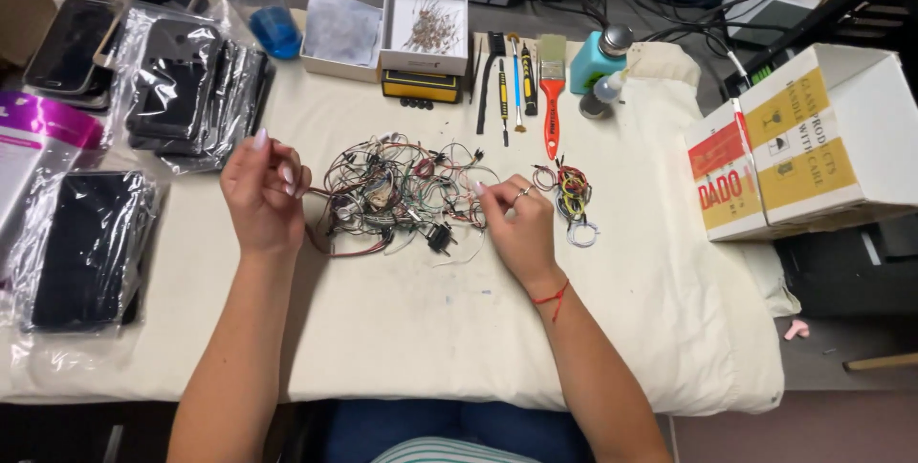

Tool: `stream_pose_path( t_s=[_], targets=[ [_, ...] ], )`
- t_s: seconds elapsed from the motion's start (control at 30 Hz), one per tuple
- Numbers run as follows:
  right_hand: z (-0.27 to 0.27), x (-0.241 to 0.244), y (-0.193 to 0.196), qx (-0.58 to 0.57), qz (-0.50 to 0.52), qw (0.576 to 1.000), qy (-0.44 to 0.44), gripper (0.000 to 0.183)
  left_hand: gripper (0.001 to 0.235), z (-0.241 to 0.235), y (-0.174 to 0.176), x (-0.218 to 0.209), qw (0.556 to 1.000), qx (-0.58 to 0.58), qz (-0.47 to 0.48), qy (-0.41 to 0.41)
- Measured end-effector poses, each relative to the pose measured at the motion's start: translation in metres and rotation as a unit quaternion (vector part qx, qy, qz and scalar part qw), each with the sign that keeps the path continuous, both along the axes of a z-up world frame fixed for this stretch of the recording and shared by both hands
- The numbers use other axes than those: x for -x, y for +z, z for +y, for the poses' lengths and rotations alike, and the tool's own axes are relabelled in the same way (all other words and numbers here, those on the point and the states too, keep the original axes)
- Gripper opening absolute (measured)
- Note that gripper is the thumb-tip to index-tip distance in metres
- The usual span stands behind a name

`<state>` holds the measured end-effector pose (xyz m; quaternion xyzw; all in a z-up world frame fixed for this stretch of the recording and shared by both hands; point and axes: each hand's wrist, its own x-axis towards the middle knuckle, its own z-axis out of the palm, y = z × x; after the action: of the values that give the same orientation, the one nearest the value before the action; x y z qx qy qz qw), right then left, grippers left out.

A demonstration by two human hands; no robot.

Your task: The person sits at a cluttered workbench and repeatedly picks up tangled bundles of small electronic wires and connectors from a central pile. They separate individual wires, untangle them, and place them into a smaller pile on the right side of the table. The task continues throughout the clip with no visible completion.

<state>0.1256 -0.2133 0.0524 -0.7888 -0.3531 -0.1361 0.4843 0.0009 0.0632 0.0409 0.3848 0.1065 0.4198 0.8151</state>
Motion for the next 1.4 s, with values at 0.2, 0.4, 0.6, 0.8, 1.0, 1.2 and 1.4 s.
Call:
stream_pose_path(
  t_s=[0.2,0.4,0.6,0.8,1.0,1.2,1.4],
  targets=[
    [0.015,0.027,-0.017,0.004,0.001,0.997,0.071,0.016,0.019,0.005,0.003,0.0,0.992,-0.103,0.033,0.068],
    [0.019,0.044,0.0,0.019,0.016,0.994,0.108,0.016,0.013,0.002,0.015,0.0,0.945,-0.28,0.141,0.097],
    [0.019,0.045,-0.011,0.016,0.02,0.992,0.124,0.016,0.019,-0.019,0.025,0.003,0.792,-0.575,0.203,0.036],
    [0.021,0.05,-0.008,0.021,0.016,0.991,0.132,0.018,0.023,-0.025,0.015,-0.001,0.698,-0.644,0.312,-0.006],
    [0.022,0.052,-0.008,0.024,0.021,0.989,0.143,0.018,0.027,-0.015,0.002,-0.003,0.689,-0.629,0.358,0.011],
    [0.022,0.053,-0.012,0.03,0.031,0.988,0.148,0.017,0.016,-0.017,0.009,-0.002,0.68,-0.624,0.386,-0.005],
    [0.023,0.055,-0.009,0.038,0.036,0.987,0.15,0.017,0.01,-0.021,0.021,0.002,0.766,-0.527,0.367,-0.037]
  ],
)
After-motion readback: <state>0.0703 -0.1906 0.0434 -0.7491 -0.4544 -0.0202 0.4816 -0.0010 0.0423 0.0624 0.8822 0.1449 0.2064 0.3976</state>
